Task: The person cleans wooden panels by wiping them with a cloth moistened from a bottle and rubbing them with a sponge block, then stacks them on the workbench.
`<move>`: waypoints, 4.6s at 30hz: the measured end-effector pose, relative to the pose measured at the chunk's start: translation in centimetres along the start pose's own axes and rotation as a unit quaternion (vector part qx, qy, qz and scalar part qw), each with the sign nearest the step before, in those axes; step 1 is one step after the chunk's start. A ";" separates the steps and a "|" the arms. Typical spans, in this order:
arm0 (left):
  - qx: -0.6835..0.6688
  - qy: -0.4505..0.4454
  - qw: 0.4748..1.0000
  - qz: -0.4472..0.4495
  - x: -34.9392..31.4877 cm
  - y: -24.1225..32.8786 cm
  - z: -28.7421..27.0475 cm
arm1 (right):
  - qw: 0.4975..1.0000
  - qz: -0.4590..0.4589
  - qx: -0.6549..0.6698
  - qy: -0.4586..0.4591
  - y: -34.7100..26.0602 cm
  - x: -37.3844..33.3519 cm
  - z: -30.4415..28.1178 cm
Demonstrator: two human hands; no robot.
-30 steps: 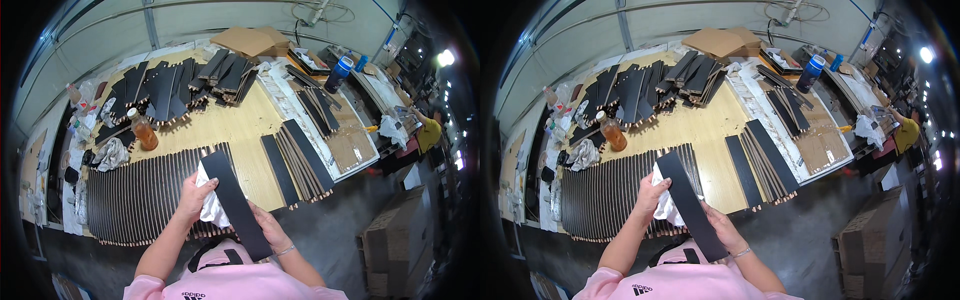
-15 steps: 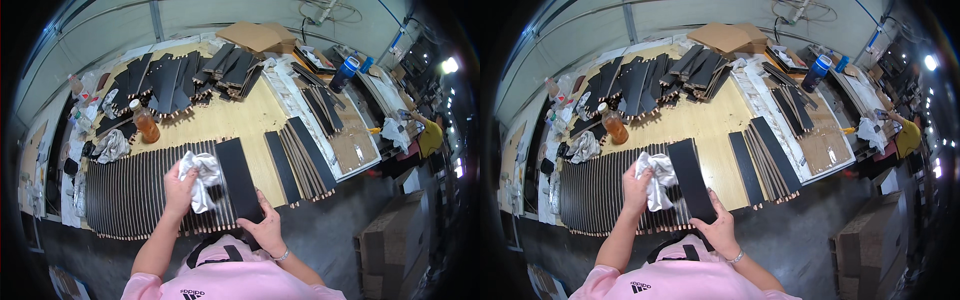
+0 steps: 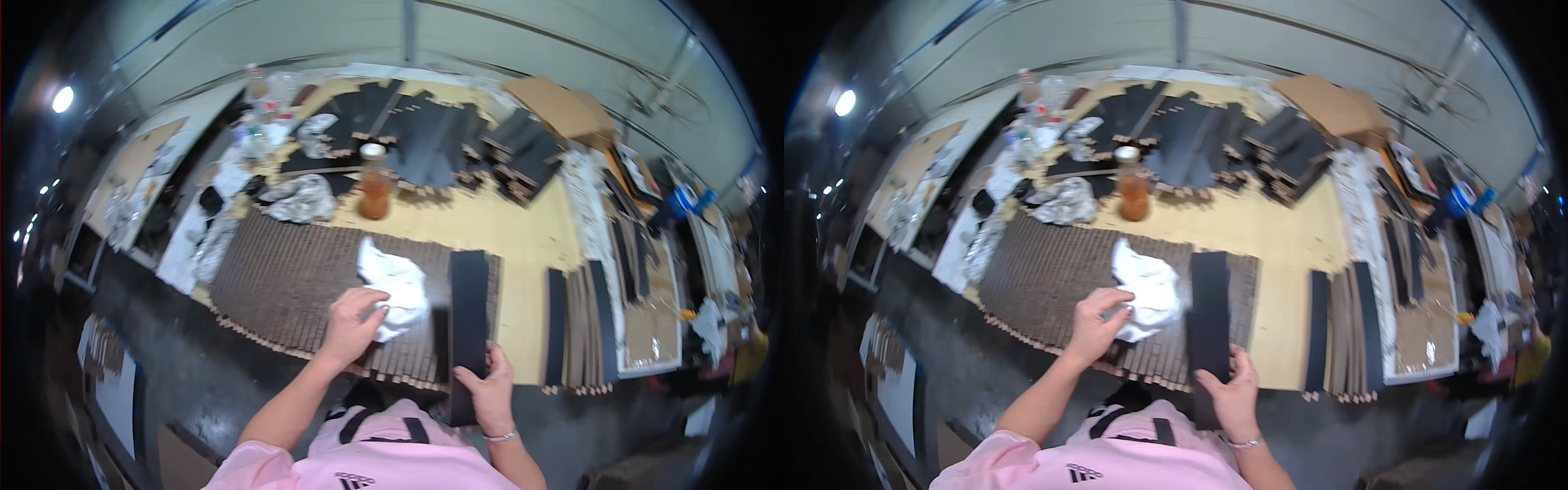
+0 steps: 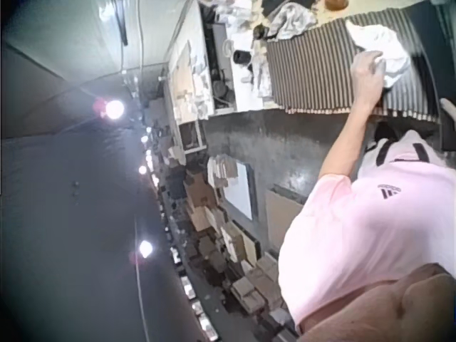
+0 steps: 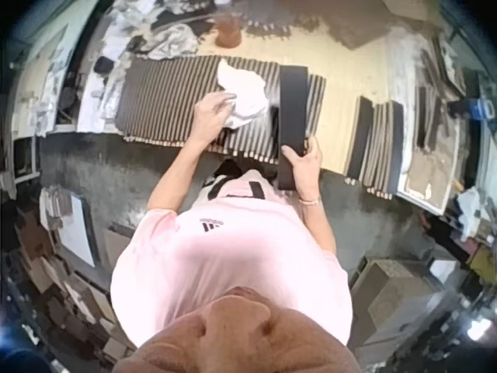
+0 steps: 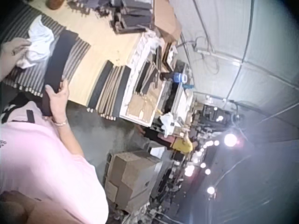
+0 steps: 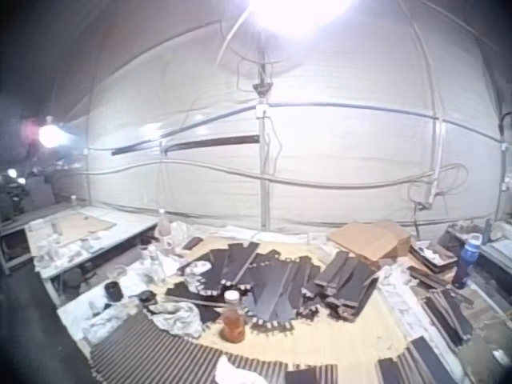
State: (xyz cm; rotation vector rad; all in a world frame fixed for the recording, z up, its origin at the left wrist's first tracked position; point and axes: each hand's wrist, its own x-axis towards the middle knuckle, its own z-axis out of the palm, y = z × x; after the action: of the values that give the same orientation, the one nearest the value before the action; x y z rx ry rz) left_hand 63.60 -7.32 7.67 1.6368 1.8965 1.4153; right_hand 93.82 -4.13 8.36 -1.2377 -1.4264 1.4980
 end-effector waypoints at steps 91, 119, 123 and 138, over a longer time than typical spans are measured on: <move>-0.149 -0.239 0.923 0.263 2.4 -5.7 -7.9 | 0.962 0.031 0.183 0.201 -2.4 3.5 18.9; -0.145 -0.224 0.929 0.256 0.5 -5.5 -10.6 | 0.925 0.062 0.301 0.222 1.1 2.6 14.3; -0.199 -0.221 0.902 0.314 1.0 -2.9 -9.5 | 0.942 0.089 0.272 0.173 2.4 2.5 16.4; -0.007 -0.051 0.973 0.225 14.6 -8.1 -7.2 | 0.960 0.161 0.190 0.127 2.9 -3.1 18.5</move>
State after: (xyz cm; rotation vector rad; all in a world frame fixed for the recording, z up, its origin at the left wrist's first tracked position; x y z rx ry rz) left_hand 48.66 2.68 10.34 2.1835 1.5124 1.4563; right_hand 77.46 -13.02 4.70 -1.3967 -0.7490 1.6586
